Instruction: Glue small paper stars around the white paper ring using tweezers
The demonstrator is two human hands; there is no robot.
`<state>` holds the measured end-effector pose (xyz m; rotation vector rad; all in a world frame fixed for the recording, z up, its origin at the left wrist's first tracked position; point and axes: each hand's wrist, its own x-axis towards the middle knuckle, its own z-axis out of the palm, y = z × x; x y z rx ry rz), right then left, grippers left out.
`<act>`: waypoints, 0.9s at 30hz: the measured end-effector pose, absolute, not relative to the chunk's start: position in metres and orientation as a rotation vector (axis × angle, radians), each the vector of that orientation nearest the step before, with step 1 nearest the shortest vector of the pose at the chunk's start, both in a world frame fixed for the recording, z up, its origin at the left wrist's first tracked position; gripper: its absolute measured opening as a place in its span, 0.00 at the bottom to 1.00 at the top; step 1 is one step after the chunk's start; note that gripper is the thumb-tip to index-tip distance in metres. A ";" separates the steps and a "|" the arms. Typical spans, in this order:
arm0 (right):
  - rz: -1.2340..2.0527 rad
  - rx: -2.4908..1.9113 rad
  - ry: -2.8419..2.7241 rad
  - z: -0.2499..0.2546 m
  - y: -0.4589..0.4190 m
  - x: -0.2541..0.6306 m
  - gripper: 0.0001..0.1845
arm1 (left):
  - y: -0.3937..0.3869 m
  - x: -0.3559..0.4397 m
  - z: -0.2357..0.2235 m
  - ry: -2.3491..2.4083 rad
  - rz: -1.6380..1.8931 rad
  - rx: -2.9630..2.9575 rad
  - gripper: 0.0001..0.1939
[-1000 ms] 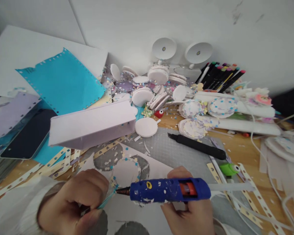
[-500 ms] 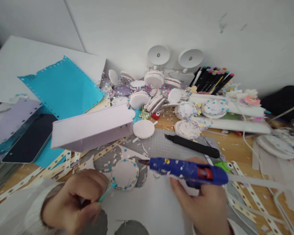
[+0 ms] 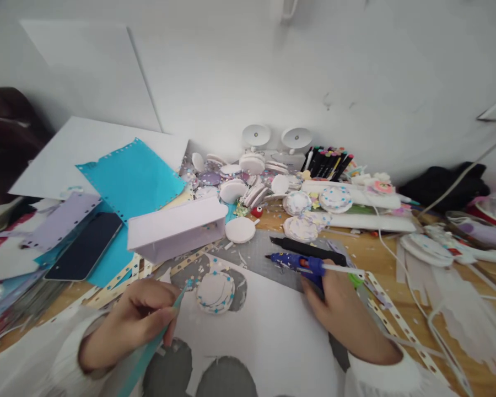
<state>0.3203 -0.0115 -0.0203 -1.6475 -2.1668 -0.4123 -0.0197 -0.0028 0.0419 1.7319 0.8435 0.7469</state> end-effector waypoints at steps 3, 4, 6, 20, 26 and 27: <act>-0.572 -1.691 -2.271 -0.009 -0.025 0.329 0.19 | -0.009 -0.021 0.048 0.963 0.737 1.724 0.21; -0.666 -1.715 -2.274 -0.002 -0.032 0.330 0.20 | -0.010 -0.020 0.050 1.007 0.729 1.708 0.20; -0.831 -1.751 -2.230 0.015 -0.048 0.326 0.17 | -0.013 -0.018 0.055 1.084 0.710 1.657 0.19; -0.490 -0.644 -2.334 0.056 -0.049 0.178 0.07 | -0.030 0.022 0.064 1.235 0.662 1.596 0.16; -0.575 -0.500 -2.287 0.050 -0.043 0.176 0.14 | -0.028 0.024 0.058 1.264 0.646 1.627 0.17; -0.569 -0.487 -2.290 0.047 -0.042 0.176 0.15 | -0.028 0.024 0.058 1.263 0.625 1.634 0.18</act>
